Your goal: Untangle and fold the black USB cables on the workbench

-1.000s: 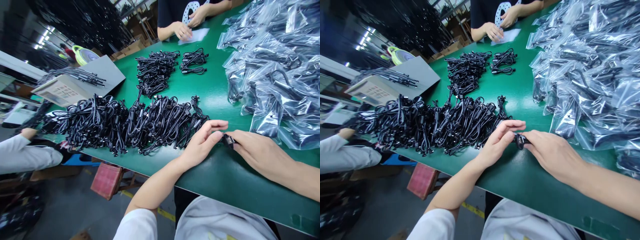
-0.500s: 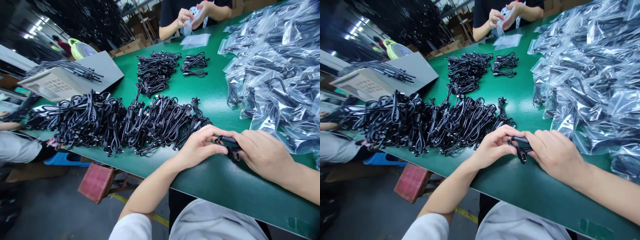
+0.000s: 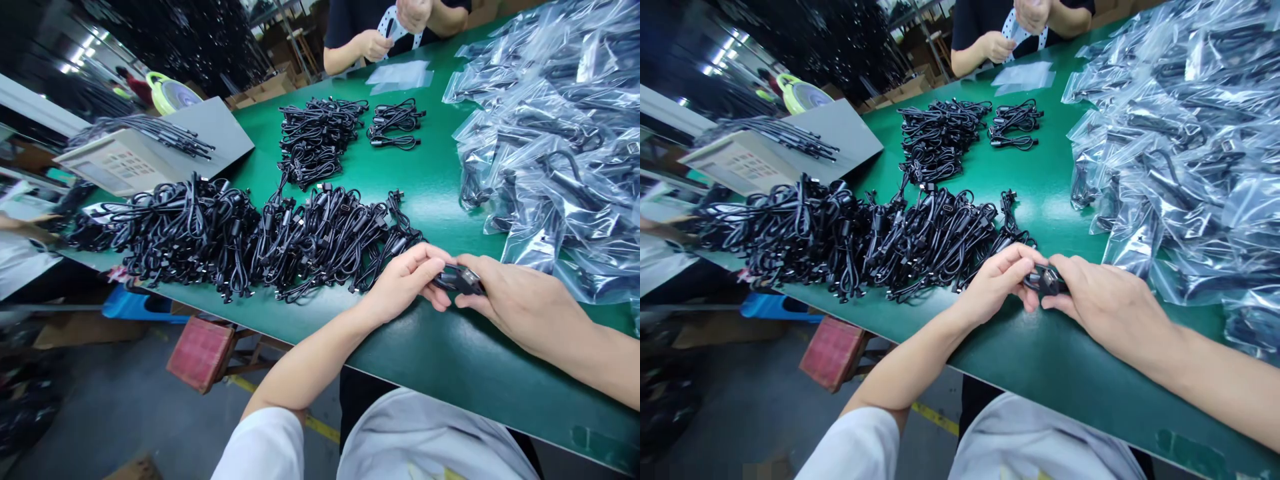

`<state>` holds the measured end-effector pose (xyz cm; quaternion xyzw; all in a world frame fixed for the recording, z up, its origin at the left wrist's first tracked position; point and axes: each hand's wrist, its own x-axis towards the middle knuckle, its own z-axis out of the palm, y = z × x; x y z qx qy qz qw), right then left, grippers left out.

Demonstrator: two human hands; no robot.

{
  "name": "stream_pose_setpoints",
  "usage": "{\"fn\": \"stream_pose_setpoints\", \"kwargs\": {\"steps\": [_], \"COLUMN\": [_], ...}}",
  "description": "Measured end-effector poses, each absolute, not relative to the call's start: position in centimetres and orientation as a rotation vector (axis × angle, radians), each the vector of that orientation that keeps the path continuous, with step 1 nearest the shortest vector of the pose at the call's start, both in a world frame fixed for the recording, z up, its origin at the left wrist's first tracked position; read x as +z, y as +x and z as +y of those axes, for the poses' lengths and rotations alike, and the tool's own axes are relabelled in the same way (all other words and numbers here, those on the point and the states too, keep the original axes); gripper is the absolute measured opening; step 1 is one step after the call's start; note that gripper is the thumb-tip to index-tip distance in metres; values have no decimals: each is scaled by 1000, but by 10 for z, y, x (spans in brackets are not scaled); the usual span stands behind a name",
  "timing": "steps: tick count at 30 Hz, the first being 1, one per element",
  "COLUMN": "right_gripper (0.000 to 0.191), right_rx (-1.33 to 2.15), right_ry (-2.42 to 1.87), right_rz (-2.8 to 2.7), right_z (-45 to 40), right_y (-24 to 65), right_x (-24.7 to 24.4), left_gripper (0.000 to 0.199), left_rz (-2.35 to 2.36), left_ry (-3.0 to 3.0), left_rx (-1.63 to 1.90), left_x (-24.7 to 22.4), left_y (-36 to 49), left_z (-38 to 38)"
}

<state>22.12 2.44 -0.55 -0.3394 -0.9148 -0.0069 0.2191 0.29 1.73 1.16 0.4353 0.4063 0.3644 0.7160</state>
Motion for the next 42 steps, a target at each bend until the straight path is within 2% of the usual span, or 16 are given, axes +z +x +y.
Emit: {"fn": "stream_pose_setpoints", "kwargs": {"steps": [3,7,11,16,20,22,26,31,33,35,37,39,42], "right_gripper": [47,40,37,31,25,26,28,41,41,34,24,18,18], "right_rx": [-254,-441,-207,-132,-69,188,1014,2103,2314,2227,1960,1743,1651], "right_ry": [-1030,-1012,-994,-971,-966,-988,-1082,-936,-868,-860,-880,-910,-954], "right_rz": [-2572,-2604,-2571,-2517,-2494,-2480,-2349,-1836,-1530,-1176,-906,-810,-881], "right_z": [24,22,19,17,15,16,21,20,22,30,41,51,53], "right_y": [216,209,209,211,210,211,213,207,203,202,203,207,209], "right_x": [-3,-1,1,2,0,0,4,18,23,28,32,35,40], "left_gripper": [52,46,37,56,37,32,31,43,50,58,60,53,46], "left_rz": [925,1065,1069,1080,1199,1175,1140,1018,971,985,991,929,830], "left_ry": [1139,1573,1673,1727,1828,1856,1855,1762,1716,1605,1440,1325,1247], "left_rx": [830,800,831,765,776,796,835,784,800,904,923,803,647], "left_x": [11,9,10,8,3,3,7,7,5,3,2,3,7], "left_y": [5,8,10,10,11,10,4,0,1,4,9,15,24], "left_z": [14,9,6,5,6,7,8,7,8,10,11,9,1]}}
